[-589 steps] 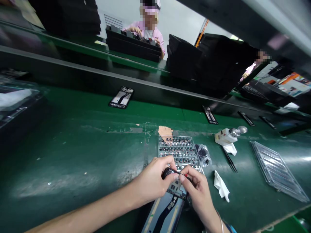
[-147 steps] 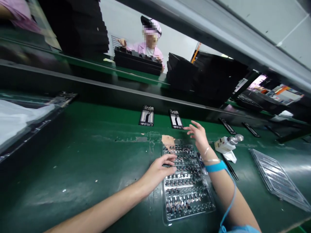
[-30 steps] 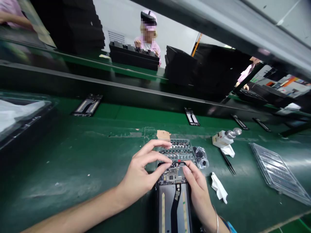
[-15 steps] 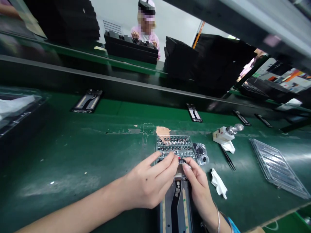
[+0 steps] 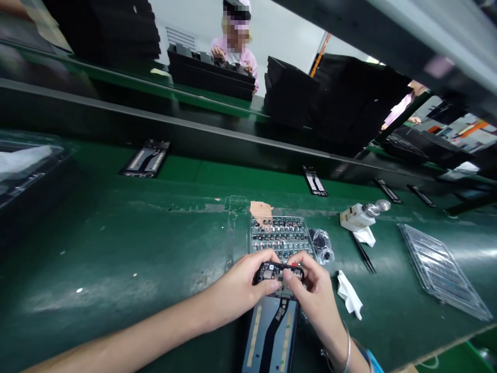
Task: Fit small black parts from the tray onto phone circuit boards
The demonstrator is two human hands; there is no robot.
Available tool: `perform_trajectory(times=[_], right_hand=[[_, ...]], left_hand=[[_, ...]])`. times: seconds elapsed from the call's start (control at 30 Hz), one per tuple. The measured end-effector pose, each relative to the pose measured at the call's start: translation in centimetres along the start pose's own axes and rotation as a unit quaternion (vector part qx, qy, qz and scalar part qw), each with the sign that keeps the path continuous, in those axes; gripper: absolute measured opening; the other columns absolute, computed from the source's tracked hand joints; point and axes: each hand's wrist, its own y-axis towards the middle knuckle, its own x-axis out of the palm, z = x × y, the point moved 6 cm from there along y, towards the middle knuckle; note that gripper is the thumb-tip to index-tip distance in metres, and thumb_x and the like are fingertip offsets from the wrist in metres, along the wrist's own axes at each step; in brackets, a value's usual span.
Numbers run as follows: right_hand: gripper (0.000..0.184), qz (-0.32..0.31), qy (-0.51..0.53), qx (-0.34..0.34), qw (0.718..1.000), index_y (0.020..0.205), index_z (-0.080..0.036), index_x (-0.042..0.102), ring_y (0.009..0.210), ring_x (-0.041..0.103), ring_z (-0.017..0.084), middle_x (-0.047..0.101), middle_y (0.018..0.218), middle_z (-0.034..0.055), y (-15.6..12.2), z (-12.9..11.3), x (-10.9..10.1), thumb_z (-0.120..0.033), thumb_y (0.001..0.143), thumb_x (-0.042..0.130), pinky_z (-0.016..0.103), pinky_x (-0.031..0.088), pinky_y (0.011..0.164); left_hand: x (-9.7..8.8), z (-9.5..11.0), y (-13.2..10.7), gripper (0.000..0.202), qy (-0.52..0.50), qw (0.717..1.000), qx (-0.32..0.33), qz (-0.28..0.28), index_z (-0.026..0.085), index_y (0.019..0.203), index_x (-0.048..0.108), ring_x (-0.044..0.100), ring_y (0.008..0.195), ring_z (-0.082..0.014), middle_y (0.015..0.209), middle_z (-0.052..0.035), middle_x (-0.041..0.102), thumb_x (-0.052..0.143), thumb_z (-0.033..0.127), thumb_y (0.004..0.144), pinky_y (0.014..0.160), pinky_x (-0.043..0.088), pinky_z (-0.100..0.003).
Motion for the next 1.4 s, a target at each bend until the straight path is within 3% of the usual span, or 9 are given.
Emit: perform_trajectory(times=[0.3, 0.67, 0.8, 0.9, 1.0, 1.07, 1.17, 1.27, 1.4], right_hand=[[0.018, -0.041, 0.025, -0.008, 0.999, 0.068, -0.019, 0.041, 0.049, 0.026, 0.007, 0.034, 0.053, -0.0080, -0.3, -0.3, 0.5, -0.027, 0.081, 0.051, 0.021, 0.019, 0.046], [0.020, -0.030, 0.040, -0.009, 0.999, 0.069, -0.018, 0.042, 0.047, 0.026, 0.006, 0.034, 0.053, -0.0084, -0.4, -0.4, 1.1, -0.029, 0.082, 0.053, 0.020, 0.020, 0.044], [0.023, -0.014, 0.126, 0.051, 0.991, 0.072, -0.019, 0.043, 0.039, 0.031, 0.005, 0.038, 0.048, -0.0092, -0.2, 0.5, 0.8, -0.036, 0.081, 0.054, 0.016, 0.023, 0.037], [0.022, 0.013, 0.205, 0.066, 0.977, 0.076, -0.021, 0.042, 0.034, 0.040, 0.006, 0.043, 0.047, -0.0088, 0.2, 0.6, 0.3, -0.039, 0.082, 0.053, 0.015, 0.025, 0.032], [0.020, 0.028, 0.279, 0.056, 0.958, 0.085, -0.022, 0.045, 0.034, 0.045, 0.008, 0.049, 0.052, -0.0063, 0.4, 0.3, -0.3, -0.042, 0.085, 0.046, 0.017, 0.030, 0.032], [0.023, 0.054, 0.302, 0.035, 0.951, 0.094, -0.023, 0.048, 0.038, 0.045, 0.009, 0.049, 0.058, -0.0049, 0.4, 0.0, -0.9, -0.044, 0.085, 0.044, 0.018, 0.031, 0.033], [0.024, 0.087, 0.252, 0.001, 0.964, 0.099, -0.022, 0.053, 0.047, 0.045, 0.007, 0.045, 0.059, -0.0057, 0.1, -0.5, -2.0, -0.036, 0.079, 0.057, 0.016, 0.032, 0.039], [0.018, 0.080, 0.202, 0.003, 0.976, 0.089, -0.019, 0.059, 0.054, 0.049, 0.008, 0.046, 0.057, -0.0052, -0.1, -0.7, -2.2, -0.031, 0.077, 0.062, 0.018, 0.039, 0.050], [0.015, 0.055, 0.209, 0.014, 0.976, 0.086, -0.019, 0.059, 0.053, 0.054, 0.010, 0.051, 0.055, -0.0045, -0.3, -0.7, -2.0, -0.030, 0.077, 0.062, 0.020, 0.040, 0.051]], left_hand=[[0.0, 0.6, -0.7, 0.020, 0.062, 0.998, 0.001, -0.004, 0.018, 0.087, 0.054, 0.043, 0.071, -0.0146, 0.075, 0.0014, 0.050, 0.040, 0.031, 0.085, 0.063, 0.033, -0.022], [-0.8, 0.8, -0.2, 0.015, 0.094, 0.995, -0.009, 0.035, 0.016, 0.073, 0.055, 0.042, 0.060, -0.0118, 0.062, 0.0038, 0.047, 0.046, 0.025, 0.081, 0.057, 0.032, -0.022], [-1.2, 0.6, -0.5, 0.034, 0.107, 0.992, -0.012, 0.072, 0.024, 0.113, 0.050, 0.053, 0.087, -0.0212, 0.097, -0.0039, 0.060, 0.050, 0.034, 0.081, 0.073, 0.042, -0.031], [-0.6, 0.9, -1.1, 0.073, 0.193, 0.977, 0.025, 0.090, 0.034, 0.134, 0.026, 0.036, 0.119, -0.0322, 0.136, -0.0061, 0.036, 0.063, 0.039, 0.071, 0.095, 0.032, -0.047], [0.2, 1.3, -1.7, 0.073, 0.254, 0.963, 0.059, 0.065, 0.040, 0.133, 0.029, 0.024, 0.126, -0.0361, 0.145, -0.0009, 0.017, 0.062, 0.028, 0.069, 0.098, 0.025, -0.054], [0.3, 1.7, -1.8, 0.069, 0.185, 0.979, 0.077, 0.035, 0.038, 0.131, 0.034, 0.028, 0.125, -0.0341, 0.144, -0.0009, 0.019, 0.059, 0.023, 0.068, 0.098, 0.029, -0.049], [0.7, 1.9, -1.3, 0.068, -0.116, 0.987, 0.057, -0.092, 0.024, 0.133, 0.034, 0.049, 0.107, -0.0323, 0.129, -0.0119, 0.043, 0.053, 0.034, 0.068, 0.084, 0.043, -0.042], [1.5, 1.6, -0.8, 0.070, -0.360, 0.906, -0.017, -0.221, 0.006, 0.128, 0.039, 0.061, 0.077, -0.0288, 0.104, -0.0193, 0.059, 0.037, 0.048, 0.072, 0.072, 0.045, -0.042], [1.7, 1.1, -0.5, 0.070, -0.444, 0.850, -0.048, -0.279, 0.004, 0.121, 0.045, 0.061, 0.068, -0.0270, 0.110, -0.0207, 0.055, 0.033, 0.050, 0.069, 0.066, 0.043, -0.040]])
